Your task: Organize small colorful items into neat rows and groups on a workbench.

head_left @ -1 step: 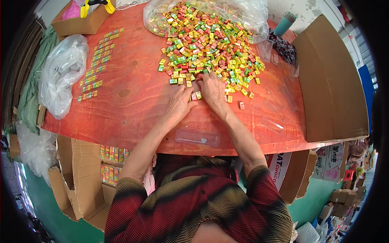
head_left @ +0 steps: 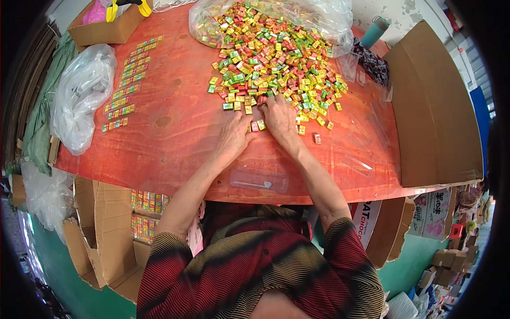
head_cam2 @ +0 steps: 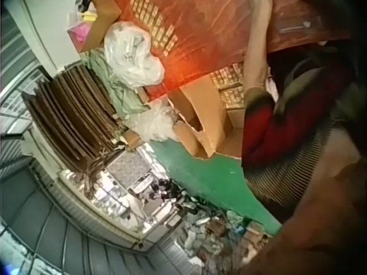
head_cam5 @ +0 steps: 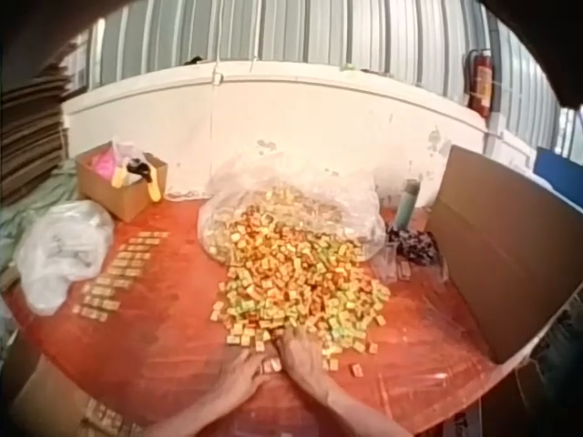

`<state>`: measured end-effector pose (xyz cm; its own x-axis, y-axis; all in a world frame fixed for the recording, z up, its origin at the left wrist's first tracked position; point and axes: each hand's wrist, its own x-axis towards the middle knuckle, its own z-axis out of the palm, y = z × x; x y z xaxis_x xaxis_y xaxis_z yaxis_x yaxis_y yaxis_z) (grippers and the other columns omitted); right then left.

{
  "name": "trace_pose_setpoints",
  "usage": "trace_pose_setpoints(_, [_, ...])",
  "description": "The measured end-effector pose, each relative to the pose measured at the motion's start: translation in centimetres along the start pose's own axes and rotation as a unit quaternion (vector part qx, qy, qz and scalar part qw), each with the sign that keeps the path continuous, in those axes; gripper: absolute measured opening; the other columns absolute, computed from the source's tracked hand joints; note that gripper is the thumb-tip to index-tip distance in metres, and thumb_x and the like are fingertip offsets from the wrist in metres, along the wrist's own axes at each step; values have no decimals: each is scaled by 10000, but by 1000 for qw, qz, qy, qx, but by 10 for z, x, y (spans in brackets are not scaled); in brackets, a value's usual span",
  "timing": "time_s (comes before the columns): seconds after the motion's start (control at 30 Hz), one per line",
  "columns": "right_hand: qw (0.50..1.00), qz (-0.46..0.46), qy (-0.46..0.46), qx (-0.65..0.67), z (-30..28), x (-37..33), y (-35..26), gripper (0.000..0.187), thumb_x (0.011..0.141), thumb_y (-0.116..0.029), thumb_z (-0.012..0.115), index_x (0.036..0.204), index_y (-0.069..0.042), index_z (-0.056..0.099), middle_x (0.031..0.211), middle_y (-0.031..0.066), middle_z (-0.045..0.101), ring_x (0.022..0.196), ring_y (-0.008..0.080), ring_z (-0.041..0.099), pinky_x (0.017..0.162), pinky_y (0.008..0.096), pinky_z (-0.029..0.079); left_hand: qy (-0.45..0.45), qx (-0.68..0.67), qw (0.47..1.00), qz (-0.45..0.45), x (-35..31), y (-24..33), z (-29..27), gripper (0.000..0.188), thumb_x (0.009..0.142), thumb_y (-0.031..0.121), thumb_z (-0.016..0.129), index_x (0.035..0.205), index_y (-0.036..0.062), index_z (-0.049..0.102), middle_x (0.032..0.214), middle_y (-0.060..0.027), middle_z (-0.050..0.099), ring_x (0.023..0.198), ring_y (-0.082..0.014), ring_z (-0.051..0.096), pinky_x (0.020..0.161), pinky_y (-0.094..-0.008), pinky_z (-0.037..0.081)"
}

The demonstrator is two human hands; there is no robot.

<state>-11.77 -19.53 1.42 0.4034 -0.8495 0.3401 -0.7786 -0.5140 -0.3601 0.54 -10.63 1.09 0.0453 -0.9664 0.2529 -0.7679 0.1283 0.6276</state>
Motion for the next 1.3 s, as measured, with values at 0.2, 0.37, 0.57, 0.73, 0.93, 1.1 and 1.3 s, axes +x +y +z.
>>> trace_pose_setpoints(0.2, [991,-127,7,-33,2,-1,2,149,714,-108,587,827,-15,565,821,169,522,754,320,564,568,399,489,-20,-6,1000,-2,-3,-8,-6,371,714,91,665,1059,27,547,964,-159,483,897,-347,520,747,-414,434])
trace_pose_setpoints(0.37, [999,-23,-3,46,-8,-2,15,157,752,-159,603,826,-20,597,854,152,544,767,322,564,616,422,473,-24,-12,1000,-3,-1,-8,-8,382,700,97,680,1053,36,550,952,-147,485,896,-338,520,745,-413,435])
trace_pose_setpoints(0.57, [998,-12,-62,-31,-2,0,-5,205,719,-189,638,811,-8,609,878,170,552,798,314,585,645,395,498,-27,8,998,-48,-1,-8,-10,366,686,119,697,1019,48,562,971,-132,479,904,-324,517,748,-413,438])
trace_pose_setpoints(0.73, [998,-52,-30,26,-13,-2,-4,190,723,-188,633,833,-38,593,836,145,552,731,306,578,613,403,478,-40,-1,998,-44,-6,-11,-18,517,667,105,711,1135,58,495,1008,-137,460,923,-313,524,773,-403,439])
trace_pose_setpoints(0.93, [979,-157,-59,118,-5,-21,-34,273,735,-209,661,943,-46,592,825,135,538,732,315,563,620,389,465,-49,-27,996,-67,-20,-13,-41,598,661,69,705,1197,61,441,1047,-132,444,936,-299,527,802,-390,434])
trace_pose_setpoints(1.1, [983,-77,-70,151,-9,-13,-20,227,784,-148,607,983,-42,590,901,128,555,790,308,575,655,380,467,-35,-45,997,-46,-24,-21,-40,546,679,63,691,1175,52,463,1038,-132,454,921,-295,536,795,-389,438])
trace_pose_setpoints(1.3, [981,-104,-60,154,-20,-13,-13,214,770,-120,618,973,-57,600,924,119,549,817,297,578,667,374,472,26,-37,999,-30,-11,-35,-38,435,742,32,617,1156,51,484,1062,-140,468,916,-307,540,786,-397,439])
